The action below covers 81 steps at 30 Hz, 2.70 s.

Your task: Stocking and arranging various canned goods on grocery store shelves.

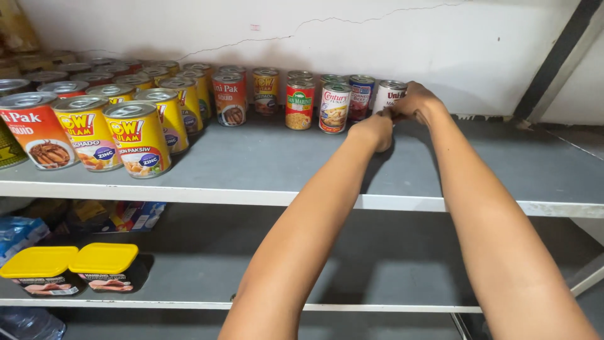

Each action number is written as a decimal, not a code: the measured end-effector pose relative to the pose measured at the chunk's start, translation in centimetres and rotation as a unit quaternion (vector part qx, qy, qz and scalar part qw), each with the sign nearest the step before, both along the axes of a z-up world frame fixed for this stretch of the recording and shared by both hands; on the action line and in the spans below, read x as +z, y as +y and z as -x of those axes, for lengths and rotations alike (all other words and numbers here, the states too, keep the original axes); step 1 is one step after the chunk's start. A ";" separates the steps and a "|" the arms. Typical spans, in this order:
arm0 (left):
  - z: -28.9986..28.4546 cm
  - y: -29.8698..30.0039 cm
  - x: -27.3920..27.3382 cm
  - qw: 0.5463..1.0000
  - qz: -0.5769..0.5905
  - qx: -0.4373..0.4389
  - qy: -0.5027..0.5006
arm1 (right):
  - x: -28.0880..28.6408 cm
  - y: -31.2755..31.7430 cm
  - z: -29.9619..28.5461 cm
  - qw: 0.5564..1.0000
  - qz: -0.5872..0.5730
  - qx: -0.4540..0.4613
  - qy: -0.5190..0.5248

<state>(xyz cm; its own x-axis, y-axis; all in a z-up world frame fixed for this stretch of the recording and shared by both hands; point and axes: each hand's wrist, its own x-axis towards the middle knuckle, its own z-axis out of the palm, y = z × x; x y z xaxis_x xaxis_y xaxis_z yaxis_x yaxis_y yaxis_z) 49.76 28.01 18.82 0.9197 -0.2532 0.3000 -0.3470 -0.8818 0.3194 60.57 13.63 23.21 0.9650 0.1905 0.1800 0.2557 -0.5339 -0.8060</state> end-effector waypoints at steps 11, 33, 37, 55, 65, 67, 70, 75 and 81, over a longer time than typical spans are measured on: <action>-0.1 0.7 0.3 0.999 -0.025 0.014 0.020 | 0.1 0.2 -0.9 0.965 0.131 -0.052 -0.223; 1.8 0.8 0.7 0.998 -0.034 0.048 0.016 | -1.8 -2.5 -4.7 0.941 0.184 0.044 -0.282; 2.2 1.0 1.2 0.998 -0.032 0.055 0.012 | -0.8 -1.2 -2.9 0.942 0.204 0.041 -0.264; 8.3 0.6 3.3 0.949 -0.103 -0.053 -0.294 | -0.6 -1.5 29.2 0.875 0.176 -0.202 -0.402; 21.8 -1.4 1.9 0.902 0.038 -0.089 -0.420 | -4.4 -2.4 33.8 0.798 0.049 -0.208 -0.564; 22.8 -1.9 1.9 0.905 0.036 -0.080 -0.415 | -4.0 -3.0 34.4 0.789 0.044 -0.199 -0.580; 24.2 -3.2 0.5 0.903 0.018 -0.057 -0.426 | -3.9 -4.0 36.8 0.815 -0.004 -0.095 -0.571; 28.3 -6.7 -1.1 0.889 0.087 -0.193 -0.407 | -6.2 -8.2 41.7 0.859 0.031 -0.075 -0.506; 34.9 -11.8 -1.2 0.849 0.160 -0.362 -0.352 | -7.3 -14.3 53.0 0.927 0.035 -0.202 -0.316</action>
